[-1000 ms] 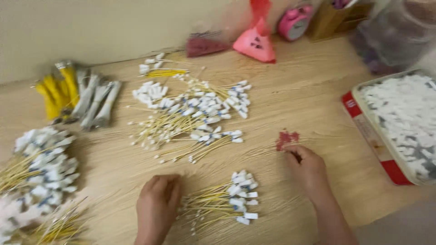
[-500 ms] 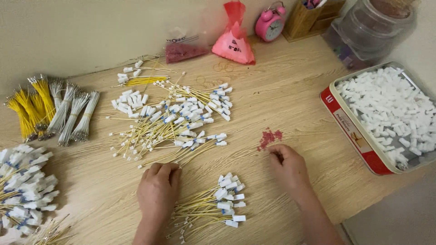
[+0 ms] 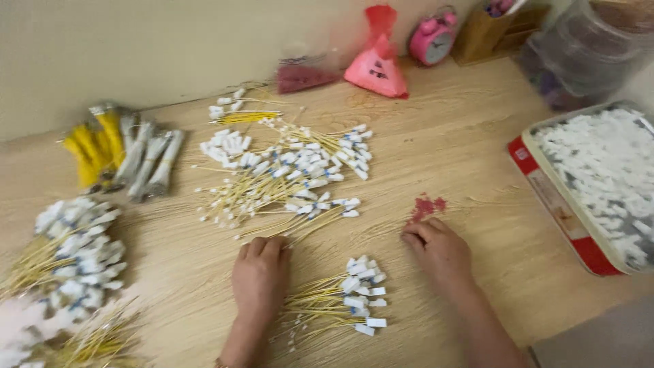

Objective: The person is manually assembling small electrical components by attaching white plastic connectors to the ends of yellow wires.

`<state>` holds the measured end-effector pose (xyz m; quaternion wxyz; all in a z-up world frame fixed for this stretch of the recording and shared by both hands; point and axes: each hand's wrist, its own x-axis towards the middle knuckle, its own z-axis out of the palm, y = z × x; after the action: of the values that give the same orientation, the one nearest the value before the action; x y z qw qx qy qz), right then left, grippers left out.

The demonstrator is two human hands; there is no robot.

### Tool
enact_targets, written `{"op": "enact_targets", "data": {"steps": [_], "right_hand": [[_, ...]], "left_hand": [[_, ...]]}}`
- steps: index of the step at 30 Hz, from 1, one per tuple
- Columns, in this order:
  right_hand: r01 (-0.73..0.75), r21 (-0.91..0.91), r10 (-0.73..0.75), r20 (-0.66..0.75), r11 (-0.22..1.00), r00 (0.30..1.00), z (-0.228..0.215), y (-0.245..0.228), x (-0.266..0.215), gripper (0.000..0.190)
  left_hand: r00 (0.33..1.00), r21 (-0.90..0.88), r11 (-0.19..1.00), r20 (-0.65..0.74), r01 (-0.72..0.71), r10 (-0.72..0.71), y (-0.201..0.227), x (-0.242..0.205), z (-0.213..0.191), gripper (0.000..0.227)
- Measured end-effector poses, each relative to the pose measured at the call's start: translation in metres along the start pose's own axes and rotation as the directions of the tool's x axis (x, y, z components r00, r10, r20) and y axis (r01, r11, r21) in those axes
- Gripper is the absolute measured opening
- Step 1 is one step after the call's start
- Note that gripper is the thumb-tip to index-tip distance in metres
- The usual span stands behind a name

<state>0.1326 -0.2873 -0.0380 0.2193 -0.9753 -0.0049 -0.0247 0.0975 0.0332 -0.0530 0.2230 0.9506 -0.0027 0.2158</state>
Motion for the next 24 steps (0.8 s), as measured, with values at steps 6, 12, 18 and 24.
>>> {"op": "enact_targets", "data": {"steps": [6, 12, 18, 24], "right_hand": [[-0.075, 0.489, 0.051, 0.062, 0.869, 0.997, 0.033, 0.036, -0.005, 0.014], [-0.149, 0.919, -0.111, 0.202, 0.365, 0.973, 0.038, -0.003, -0.008, 0.011], [-0.362, 0.886, -0.181, 0.422, 0.29, 0.888, 0.035, -0.094, -0.018, 0.012], [-0.365, 0.887, -0.383, 0.453, 0.283, 0.805, 0.045, -0.125, -0.023, 0.013]], "left_hand": [[0.997, -0.049, 0.996, -0.007, 0.07, -0.071, -0.013, -0.007, 0.008, 0.009], [0.937, -0.364, 0.863, 0.124, 0.35, -0.328, 0.007, -0.004, -0.025, 0.013], [0.772, -0.808, 0.208, 0.4, 0.552, -0.493, -0.002, -0.021, -0.019, 0.017], [0.845, -0.75, 0.485, 0.182, 0.45, -0.503, 0.018, -0.027, -0.05, 0.012]]}}
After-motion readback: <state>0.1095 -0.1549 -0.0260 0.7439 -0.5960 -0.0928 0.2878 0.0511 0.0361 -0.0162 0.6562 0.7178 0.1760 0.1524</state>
